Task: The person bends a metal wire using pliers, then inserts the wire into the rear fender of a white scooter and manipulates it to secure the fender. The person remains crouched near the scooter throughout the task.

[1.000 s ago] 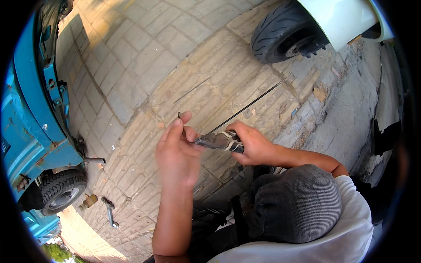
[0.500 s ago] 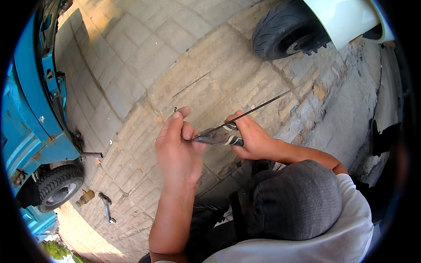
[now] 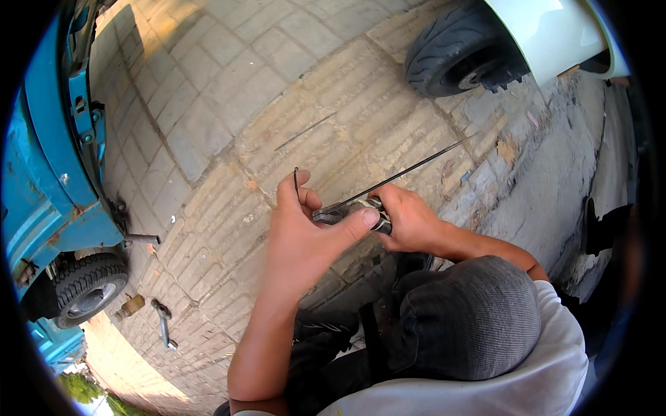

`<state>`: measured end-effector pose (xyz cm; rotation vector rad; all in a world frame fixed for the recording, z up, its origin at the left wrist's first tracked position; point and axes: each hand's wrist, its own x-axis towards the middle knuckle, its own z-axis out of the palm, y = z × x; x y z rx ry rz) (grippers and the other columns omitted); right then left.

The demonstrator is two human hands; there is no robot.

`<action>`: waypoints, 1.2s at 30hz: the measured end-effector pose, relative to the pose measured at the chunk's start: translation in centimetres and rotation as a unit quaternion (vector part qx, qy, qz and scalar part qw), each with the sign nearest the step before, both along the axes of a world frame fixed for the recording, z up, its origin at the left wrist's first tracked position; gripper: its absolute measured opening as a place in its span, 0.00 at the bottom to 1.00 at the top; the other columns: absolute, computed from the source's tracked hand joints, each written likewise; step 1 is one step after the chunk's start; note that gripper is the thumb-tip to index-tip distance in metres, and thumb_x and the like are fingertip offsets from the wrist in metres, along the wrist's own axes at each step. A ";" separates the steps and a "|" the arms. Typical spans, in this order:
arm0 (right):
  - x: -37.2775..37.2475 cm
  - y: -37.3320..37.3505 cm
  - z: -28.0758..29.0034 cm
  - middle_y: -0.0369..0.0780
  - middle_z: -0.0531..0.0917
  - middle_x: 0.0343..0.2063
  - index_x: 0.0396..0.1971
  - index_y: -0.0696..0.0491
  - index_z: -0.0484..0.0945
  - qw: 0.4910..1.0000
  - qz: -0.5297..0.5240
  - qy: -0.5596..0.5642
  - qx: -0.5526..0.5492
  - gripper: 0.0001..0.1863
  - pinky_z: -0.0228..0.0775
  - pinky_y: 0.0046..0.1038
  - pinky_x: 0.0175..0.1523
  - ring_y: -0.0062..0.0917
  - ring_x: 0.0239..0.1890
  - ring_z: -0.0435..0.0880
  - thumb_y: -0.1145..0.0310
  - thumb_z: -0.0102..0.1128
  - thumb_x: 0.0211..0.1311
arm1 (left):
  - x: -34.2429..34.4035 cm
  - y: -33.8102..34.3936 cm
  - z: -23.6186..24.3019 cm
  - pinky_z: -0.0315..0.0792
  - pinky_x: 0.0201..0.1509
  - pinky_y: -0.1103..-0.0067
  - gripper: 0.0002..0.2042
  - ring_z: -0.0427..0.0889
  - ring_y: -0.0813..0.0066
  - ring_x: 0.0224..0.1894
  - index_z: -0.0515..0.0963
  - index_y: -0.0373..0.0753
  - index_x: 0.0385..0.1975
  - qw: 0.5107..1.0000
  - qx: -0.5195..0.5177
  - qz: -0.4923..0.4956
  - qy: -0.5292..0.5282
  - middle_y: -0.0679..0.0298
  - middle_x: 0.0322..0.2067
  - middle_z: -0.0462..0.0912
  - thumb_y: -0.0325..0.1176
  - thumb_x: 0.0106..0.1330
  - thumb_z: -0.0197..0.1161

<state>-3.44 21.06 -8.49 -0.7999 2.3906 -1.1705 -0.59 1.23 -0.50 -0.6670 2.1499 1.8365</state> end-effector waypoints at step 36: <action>0.2 0.1 0.2 0.50 0.80 0.29 0.46 0.58 0.68 0.976 0.125 -0.170 -0.049 0.24 0.74 0.40 0.37 0.48 0.34 0.82 0.74 0.63 0.45 | 0.1 0.3 -1.3 0.65 0.22 0.83 0.14 0.65 0.87 0.21 0.67 0.36 0.27 0.982 -0.094 -0.013 0.164 0.68 0.17 0.68 0.26 0.53 0.70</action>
